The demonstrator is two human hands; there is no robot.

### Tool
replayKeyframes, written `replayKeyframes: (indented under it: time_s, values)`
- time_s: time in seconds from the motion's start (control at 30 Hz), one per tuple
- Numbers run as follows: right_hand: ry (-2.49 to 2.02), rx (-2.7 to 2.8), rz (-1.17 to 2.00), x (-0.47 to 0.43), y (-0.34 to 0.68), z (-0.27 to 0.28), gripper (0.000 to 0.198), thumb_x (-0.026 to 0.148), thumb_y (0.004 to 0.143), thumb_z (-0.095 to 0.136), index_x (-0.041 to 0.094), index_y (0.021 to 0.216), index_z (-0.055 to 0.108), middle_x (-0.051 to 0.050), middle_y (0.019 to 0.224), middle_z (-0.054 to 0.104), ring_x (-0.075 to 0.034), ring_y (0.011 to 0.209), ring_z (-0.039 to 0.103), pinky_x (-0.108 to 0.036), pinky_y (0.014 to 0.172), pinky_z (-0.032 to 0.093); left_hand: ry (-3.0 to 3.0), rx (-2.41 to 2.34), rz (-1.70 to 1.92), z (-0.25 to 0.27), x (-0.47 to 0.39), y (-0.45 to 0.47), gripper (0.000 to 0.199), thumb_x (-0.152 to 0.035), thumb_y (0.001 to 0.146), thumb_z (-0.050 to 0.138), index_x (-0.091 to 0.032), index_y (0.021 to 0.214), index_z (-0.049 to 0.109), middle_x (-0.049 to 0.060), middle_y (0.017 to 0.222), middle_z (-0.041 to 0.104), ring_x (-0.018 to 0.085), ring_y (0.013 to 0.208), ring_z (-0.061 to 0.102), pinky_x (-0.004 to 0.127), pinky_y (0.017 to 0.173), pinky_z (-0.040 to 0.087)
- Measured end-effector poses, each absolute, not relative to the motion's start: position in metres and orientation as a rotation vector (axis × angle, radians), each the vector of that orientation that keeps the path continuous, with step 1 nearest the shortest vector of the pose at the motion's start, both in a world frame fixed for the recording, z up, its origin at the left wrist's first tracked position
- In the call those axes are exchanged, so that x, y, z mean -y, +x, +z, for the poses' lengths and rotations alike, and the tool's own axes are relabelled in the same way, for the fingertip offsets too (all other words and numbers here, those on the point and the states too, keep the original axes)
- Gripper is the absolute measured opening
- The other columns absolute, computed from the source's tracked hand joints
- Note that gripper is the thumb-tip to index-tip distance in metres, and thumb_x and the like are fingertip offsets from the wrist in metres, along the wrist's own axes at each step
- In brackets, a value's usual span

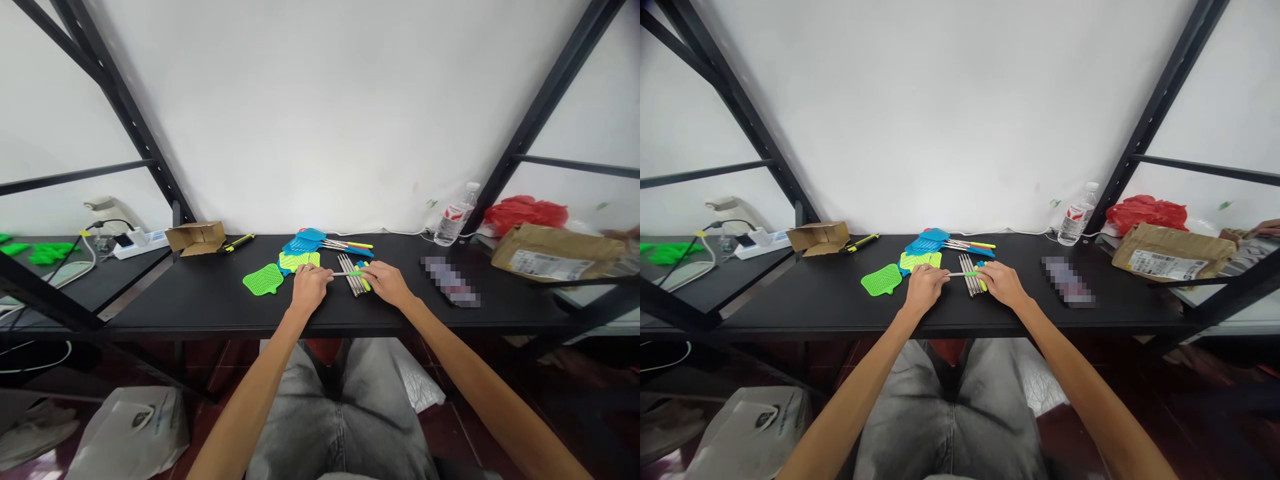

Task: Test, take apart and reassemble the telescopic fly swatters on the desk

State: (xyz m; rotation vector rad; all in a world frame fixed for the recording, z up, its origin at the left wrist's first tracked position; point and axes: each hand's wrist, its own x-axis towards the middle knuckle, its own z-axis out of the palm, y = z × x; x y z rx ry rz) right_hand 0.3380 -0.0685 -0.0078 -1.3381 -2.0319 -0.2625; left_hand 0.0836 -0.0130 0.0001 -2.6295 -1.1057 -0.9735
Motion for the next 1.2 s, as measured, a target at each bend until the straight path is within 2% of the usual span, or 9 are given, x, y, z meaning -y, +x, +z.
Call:
replayKeyframes:
  time_s: [0.2,0.33,0.47,0.6,0.87,1.07,1.2]
  values:
    - [-1.358,2.013,-0.205,0.070,0.333,-0.005,0.031,0.038,0.103,0.044,0.023,0.107,0.072,-0.007,0.103,0.075,-0.021,0.096,0.068,-0.031,0.082,0.049,-2.610,1.129,-1.006,0.002,0.016,0.085,0.020,-0.028,0.097,0.055,-0.025,0.102,0.074,0.005,0.094,0.076,0.024,0.092,0.061,0.039,0.080,0.037]
    - [-1.358,1.934,-0.196,0.073,0.328,0.000,0.029,0.041,0.100,0.050,0.025,0.118,0.067,-0.007,0.111,0.073,-0.023,0.099,0.068,-0.032,0.083,0.051,-2.565,1.193,-1.049,0.003,0.018,0.086,0.023,-0.029,0.099,0.050,-0.025,0.102,0.073,0.005,0.095,0.076,0.024,0.092,0.061,0.039,0.081,0.037]
    - [-1.393,1.833,-0.212,0.074,0.329,0.002,0.026,0.039,0.098,0.051,0.024,0.116,0.065,-0.006,0.106,0.071,-0.021,0.087,0.068,-0.031,0.075,0.050,-2.566,1.236,-1.045,0.003,0.017,0.086,0.027,-0.031,0.100,0.047,-0.025,0.103,0.073,0.006,0.095,0.076,0.024,0.091,0.062,0.039,0.081,0.038]
    - [-1.352,1.843,-0.160,0.071,0.335,-0.002,0.023,0.040,0.098,0.052,0.024,0.107,0.067,-0.006,0.101,0.071,-0.022,0.087,0.067,-0.032,0.076,0.050,-2.617,1.206,-1.005,0.003,0.016,0.085,0.024,-0.031,0.099,0.050,-0.025,0.102,0.074,0.006,0.093,0.076,0.024,0.091,0.062,0.039,0.080,0.039]
    - [-1.422,1.888,-0.183,0.069,0.343,-0.008,0.031,0.048,0.097,0.053,0.024,0.101,0.072,-0.005,0.085,0.072,-0.021,0.076,0.065,-0.031,0.069,0.047,-2.658,1.176,-1.001,0.000,0.012,0.082,0.021,-0.029,0.096,0.056,-0.025,0.102,0.075,0.007,0.089,0.076,0.025,0.093,0.062,0.038,0.080,0.040]
    - [-1.396,1.971,-0.207,0.070,0.338,-0.007,0.031,0.043,0.101,0.047,0.024,0.102,0.072,-0.006,0.100,0.075,-0.022,0.090,0.069,-0.031,0.074,0.048,-2.659,1.152,-1.003,0.000,0.012,0.082,0.022,-0.030,0.097,0.054,-0.025,0.103,0.075,0.006,0.091,0.076,0.025,0.093,0.062,0.039,0.080,0.041]
    - [-1.386,2.008,-0.221,0.071,0.332,-0.004,0.030,0.043,0.100,0.049,0.024,0.102,0.072,-0.006,0.100,0.076,-0.021,0.089,0.070,-0.030,0.074,0.048,-2.690,1.115,-0.977,0.000,0.015,0.084,0.024,-0.034,0.098,0.053,-0.025,0.106,0.073,0.006,0.096,0.075,0.024,0.094,0.062,0.040,0.084,0.041]
